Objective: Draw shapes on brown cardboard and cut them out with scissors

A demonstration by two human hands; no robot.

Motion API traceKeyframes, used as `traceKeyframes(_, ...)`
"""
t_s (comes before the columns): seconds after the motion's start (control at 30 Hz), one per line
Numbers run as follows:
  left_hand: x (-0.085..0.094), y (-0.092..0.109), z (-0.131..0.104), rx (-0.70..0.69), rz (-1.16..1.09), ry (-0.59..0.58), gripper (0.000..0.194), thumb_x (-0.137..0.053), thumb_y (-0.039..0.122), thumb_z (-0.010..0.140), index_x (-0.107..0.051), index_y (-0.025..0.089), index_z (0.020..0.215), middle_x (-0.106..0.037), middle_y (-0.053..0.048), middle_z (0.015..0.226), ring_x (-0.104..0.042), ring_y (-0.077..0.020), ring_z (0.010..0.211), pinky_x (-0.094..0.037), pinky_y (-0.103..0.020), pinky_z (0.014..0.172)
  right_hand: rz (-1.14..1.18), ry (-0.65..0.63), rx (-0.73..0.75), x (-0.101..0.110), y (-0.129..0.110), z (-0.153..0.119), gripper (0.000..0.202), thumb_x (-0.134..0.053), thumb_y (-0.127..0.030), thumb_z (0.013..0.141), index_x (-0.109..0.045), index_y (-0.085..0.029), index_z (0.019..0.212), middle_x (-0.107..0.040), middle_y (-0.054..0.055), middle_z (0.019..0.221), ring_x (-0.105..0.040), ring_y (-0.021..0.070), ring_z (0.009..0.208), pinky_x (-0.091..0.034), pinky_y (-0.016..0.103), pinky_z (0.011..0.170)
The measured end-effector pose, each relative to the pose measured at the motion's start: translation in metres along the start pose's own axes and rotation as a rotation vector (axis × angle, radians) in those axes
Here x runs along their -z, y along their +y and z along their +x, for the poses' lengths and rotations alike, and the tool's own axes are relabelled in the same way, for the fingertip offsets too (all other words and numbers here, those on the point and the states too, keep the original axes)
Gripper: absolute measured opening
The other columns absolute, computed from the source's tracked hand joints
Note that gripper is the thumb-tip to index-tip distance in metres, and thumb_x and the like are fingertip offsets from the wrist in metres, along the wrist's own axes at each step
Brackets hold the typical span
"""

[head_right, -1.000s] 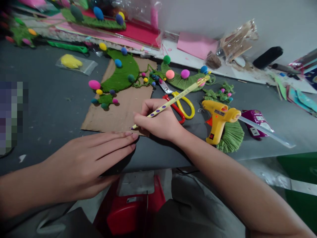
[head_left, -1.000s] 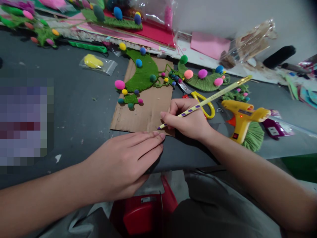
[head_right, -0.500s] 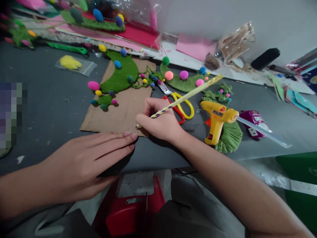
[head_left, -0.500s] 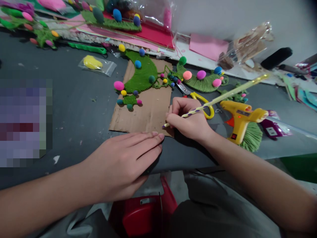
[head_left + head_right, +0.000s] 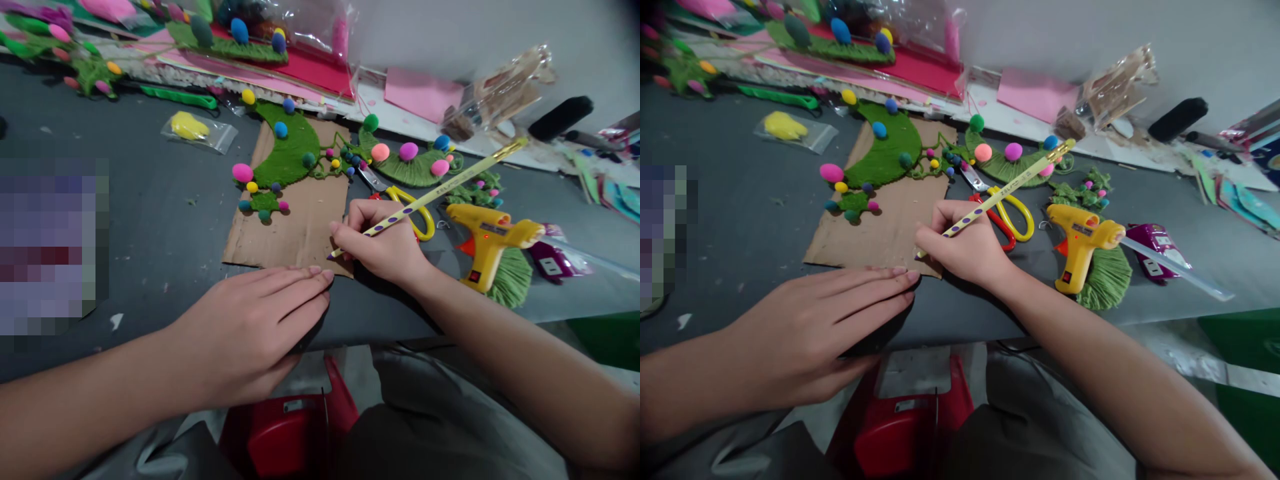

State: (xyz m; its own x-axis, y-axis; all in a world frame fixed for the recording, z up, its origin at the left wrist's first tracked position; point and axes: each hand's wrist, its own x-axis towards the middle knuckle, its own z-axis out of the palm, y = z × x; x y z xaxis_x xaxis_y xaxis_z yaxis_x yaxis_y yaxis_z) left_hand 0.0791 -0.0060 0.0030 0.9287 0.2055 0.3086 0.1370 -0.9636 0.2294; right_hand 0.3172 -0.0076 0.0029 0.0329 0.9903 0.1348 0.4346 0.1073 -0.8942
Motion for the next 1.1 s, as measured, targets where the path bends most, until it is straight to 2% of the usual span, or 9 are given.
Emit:
traceKeyframes(0.5,0.0002,-0.0004,0.0007,-0.011,0.004,-0.005,0.043,-0.056,0.024,0.089,-0.064,0.007,0.128,-0.063,-0.018,0.143,-0.063,-0.0329,0.129,-0.058,-0.046,0.106,-0.043,-0.012,0.034,0.0,-0.0015,0.0014,0.035,-0.068,-0.018,0.078,-0.044,-0.021,0.054,-0.051,-0.004,0.049,-0.045,0.008,0.048,-0.033,0.024,0.048)
traceKeyframes(0.7,0.001,0.0006,0.0009,-0.001,0.006,-0.015,0.042,-0.056,0.022,0.089,-0.065,0.007,0.127,-0.063,-0.018,0.144,-0.063,-0.0325,0.129,-0.058,-0.046,0.106,-0.022,-0.027,-0.001,0.0004,-0.0029,-0.0006,0.037,-0.071,-0.018,0.077,-0.043,-0.021,0.053,-0.053,-0.004,0.049,-0.049,0.009,0.048,-0.034,0.024,0.046)
traceKeyframes(0.8,0.0002,0.0007,0.0007,0.005,0.009,-0.017,0.042,-0.054,0.025,0.091,-0.065,0.008,0.128,-0.063,-0.016,0.144,-0.063,-0.0321,0.129,-0.057,-0.045,0.106,0.043,-0.021,-0.027,0.0015,-0.0032,0.0,0.038,-0.075,-0.024,0.08,-0.046,-0.022,0.055,-0.057,-0.003,0.049,-0.054,0.0107,0.047,-0.039,0.024,0.046)
traceKeyframes(0.9,-0.0001,0.0007,0.0009,0.006,0.021,-0.002,0.042,-0.053,0.025,0.091,-0.064,0.009,0.128,-0.064,-0.015,0.142,-0.063,-0.0315,0.127,-0.057,-0.045,0.105,0.13,0.097,-0.048,0.0023,-0.0024,0.0021,0.038,-0.076,-0.038,0.086,-0.051,-0.022,0.062,-0.061,-0.003,0.054,-0.058,0.0117,0.049,-0.045,0.024,0.047)
traceKeyframes(0.97,0.0005,0.0013,0.0007,0.013,0.043,-0.002,0.042,-0.055,0.025,0.089,-0.064,0.009,0.127,-0.065,-0.014,0.14,-0.063,-0.031,0.125,-0.057,-0.045,0.103,0.158,0.128,-0.056,0.0024,-0.0024,0.0035,0.041,-0.076,-0.045,0.087,-0.051,-0.022,0.064,-0.061,-0.003,0.055,-0.059,0.0115,0.05,-0.046,0.023,0.048)
traceKeyframes(1.1,0.0028,0.0058,-0.0032,0.018,0.164,0.004,0.041,-0.06,0.027,0.087,-0.066,0.01,0.124,-0.069,-0.014,0.129,-0.066,-0.0314,0.111,-0.057,-0.047,0.095,0.181,-0.066,-0.089,0.0003,-0.0077,0.0054,0.044,-0.079,-0.05,0.084,-0.053,-0.02,0.066,-0.063,-0.002,0.058,-0.064,0.0122,0.054,-0.048,0.022,0.05)
